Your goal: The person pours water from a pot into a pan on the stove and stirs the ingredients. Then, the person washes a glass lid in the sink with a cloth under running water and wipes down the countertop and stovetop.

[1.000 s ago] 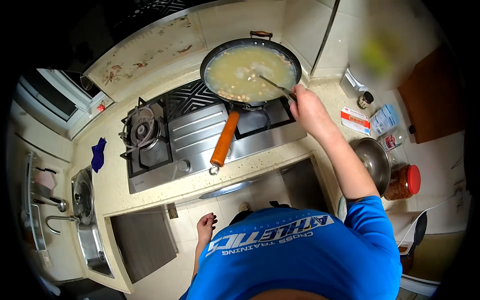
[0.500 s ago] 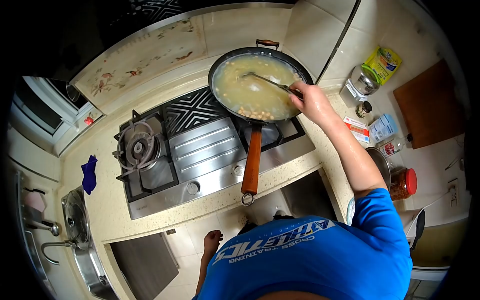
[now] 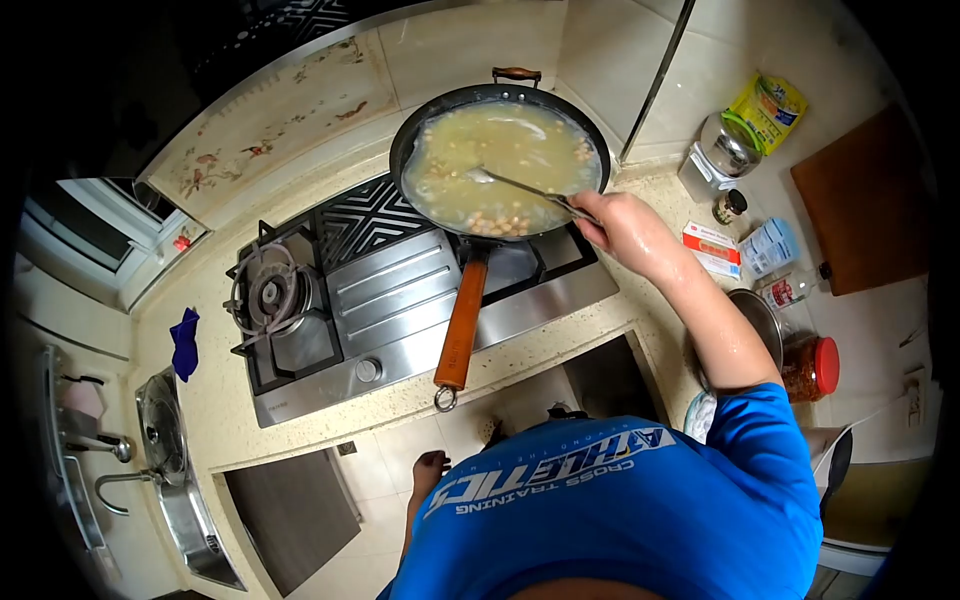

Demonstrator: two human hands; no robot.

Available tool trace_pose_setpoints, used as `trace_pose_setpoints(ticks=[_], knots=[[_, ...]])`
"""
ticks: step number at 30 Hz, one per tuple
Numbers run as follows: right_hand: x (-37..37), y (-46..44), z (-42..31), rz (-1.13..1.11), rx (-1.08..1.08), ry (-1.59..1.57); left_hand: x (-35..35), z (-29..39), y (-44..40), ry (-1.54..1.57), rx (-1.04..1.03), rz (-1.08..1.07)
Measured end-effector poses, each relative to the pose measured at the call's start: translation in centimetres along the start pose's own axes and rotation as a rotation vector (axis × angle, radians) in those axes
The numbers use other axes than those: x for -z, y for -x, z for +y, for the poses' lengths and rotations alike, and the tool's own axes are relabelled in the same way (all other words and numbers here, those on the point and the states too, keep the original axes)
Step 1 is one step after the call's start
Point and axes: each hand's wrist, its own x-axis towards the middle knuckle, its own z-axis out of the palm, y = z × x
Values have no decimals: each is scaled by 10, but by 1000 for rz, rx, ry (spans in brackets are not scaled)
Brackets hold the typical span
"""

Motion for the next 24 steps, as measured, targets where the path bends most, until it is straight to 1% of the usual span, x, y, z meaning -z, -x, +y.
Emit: trace_pose_setpoints(ticks=[1, 2, 4, 5, 7, 8, 10, 11, 13, 14, 17, 18, 20, 22, 24], knots=[[-1, 6, 3, 13, 20, 0, -9, 9, -2, -6, 22, 6], [2, 13, 2, 18, 24, -6, -17, 15, -4, 73, 46, -15], [13, 26, -2, -23, 0, -9, -31, 45, 3, 129, 30, -94], [18, 32, -1, -19, 0, -14, -38, 64, 10, 125, 28, -89], [26, 44, 2, -61, -16, -26, -53, 104, 28, 181, -66, -217], [30, 51, 4, -60, -16, -30, -60, 118, 35, 178, -65, -214], [41, 62, 8, -21, 10, -31, -68, 144, 45, 127, -215, -276], [48, 66, 11, -14, 10, -36, -71, 156, 49, 121, -218, -272], [65, 74, 15, -54, -12, 11, -76, 175, 58, 252, -257, -319], [73, 76, 16, -53, -12, 10, -77, 184, 63, 244, -267, -308], [93, 80, 20, -37, -26, 93, -76, 185, 58, 226, -276, -290], [98, 79, 18, -32, -24, 95, -75, 180, 53, 207, -253, -249], [103, 75, 12, -92, -98, 224, -74, 173, 48, 186, -237, -213], [99, 70, 12, -83, -114, 245, -72, 165, 46, 157, -190, -211], [90, 64, 16, -80, -124, 267, -71, 154, 43, 164, -187, -213]])
